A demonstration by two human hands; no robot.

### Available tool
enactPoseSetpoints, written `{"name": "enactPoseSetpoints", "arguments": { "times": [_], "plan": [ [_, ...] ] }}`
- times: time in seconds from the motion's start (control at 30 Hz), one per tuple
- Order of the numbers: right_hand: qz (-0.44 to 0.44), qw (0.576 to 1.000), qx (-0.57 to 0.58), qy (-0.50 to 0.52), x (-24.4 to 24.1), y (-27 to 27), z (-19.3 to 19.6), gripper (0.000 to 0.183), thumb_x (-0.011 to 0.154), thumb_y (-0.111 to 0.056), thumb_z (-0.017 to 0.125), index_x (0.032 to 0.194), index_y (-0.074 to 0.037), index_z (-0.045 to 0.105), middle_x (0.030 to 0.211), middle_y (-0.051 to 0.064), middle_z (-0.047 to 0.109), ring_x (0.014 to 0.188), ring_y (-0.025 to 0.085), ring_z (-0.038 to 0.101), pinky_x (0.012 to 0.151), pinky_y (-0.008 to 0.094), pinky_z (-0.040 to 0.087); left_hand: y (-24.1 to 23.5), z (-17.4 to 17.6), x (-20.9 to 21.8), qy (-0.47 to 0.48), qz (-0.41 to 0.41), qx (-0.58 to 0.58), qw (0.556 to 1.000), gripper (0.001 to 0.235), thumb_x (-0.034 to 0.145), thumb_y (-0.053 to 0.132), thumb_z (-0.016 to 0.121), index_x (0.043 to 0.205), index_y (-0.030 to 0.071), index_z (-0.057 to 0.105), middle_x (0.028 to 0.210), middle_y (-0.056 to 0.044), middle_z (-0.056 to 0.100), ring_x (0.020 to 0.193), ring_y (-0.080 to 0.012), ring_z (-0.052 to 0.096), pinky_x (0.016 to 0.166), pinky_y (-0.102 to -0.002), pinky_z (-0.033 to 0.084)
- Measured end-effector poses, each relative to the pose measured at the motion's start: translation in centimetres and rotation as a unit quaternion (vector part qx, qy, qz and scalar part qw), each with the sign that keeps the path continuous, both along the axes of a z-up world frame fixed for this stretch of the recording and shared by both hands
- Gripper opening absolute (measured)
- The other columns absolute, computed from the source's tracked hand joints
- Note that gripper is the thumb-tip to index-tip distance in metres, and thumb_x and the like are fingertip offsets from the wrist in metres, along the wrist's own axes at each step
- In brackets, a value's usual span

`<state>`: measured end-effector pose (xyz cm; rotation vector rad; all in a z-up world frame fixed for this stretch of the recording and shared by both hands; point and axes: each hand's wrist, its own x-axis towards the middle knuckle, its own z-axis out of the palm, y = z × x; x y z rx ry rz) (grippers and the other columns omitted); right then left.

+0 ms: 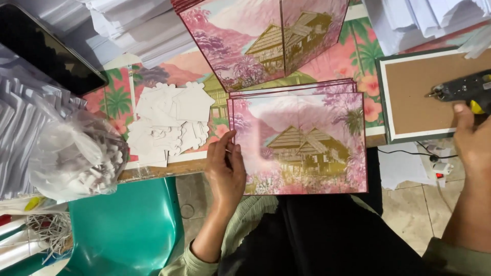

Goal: The person uses a hot glue gun to apply adhesive to a stack of greeting cards and attaches a small, gold-colored house-shaped cutout to the center of each card. The person repeatedly picks up the glue gun, applies glue, places the cutout, and presses it down.

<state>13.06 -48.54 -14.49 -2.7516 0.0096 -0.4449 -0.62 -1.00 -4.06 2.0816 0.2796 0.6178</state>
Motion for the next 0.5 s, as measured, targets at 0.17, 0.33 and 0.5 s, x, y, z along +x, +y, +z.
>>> {"name": "enactPoseSetpoints", "arguments": {
  "times": [0.17, 0.33, 0.5],
  "plan": [
    [-0.054, 0.996, 0.023, 0.071, -1.0, 5.5, 5.3, 0.042, 0.121, -0.026, 0.063, 0.130, 0.013, 0.050, 0.096, 0.029, 0.062, 0.066, 0.033, 0.055, 0.051, 0.038, 0.044, -2.2, 2.1, -1.1, -0.002, -0.093, 0.286, 0.954, 0.043, 0.090, 0.041, 0.058, 0.126, 0.017, 0.052, 0.121, -0.006, 0.050, 0.101, -0.0254, 0.050, 0.082, -0.039, 0.044],
    [0.226, 0.967, 0.096, -0.068, -4.7, 15.3, 12.2, 0.060, 0.087, 0.006, 0.078, 0.132, 0.021, 0.042, 0.121, 0.035, 0.048, 0.105, 0.045, 0.049, 0.092, 0.047, 0.042, -3.5, 0.3, -2.6, -0.100, -0.272, 0.370, 0.883, 0.029, 0.096, 0.032, 0.060, 0.119, 0.015, 0.060, 0.124, -0.006, 0.057, 0.107, -0.0271, 0.061, 0.082, -0.037, 0.048],
    [0.354, 0.927, 0.010, -0.126, -4.4, 20.9, 12.3, 0.044, 0.086, -0.013, 0.070, 0.115, 0.015, 0.053, 0.113, 0.028, 0.047, 0.101, 0.041, 0.048, 0.092, 0.048, 0.042, -3.4, 0.9, -1.8, -0.161, -0.251, 0.359, 0.885, 0.017, 0.097, 0.015, 0.057, 0.111, 0.008, 0.064, 0.111, -0.006, 0.063, 0.092, -0.0242, 0.062, 0.074, -0.033, 0.047]
  ]
}}
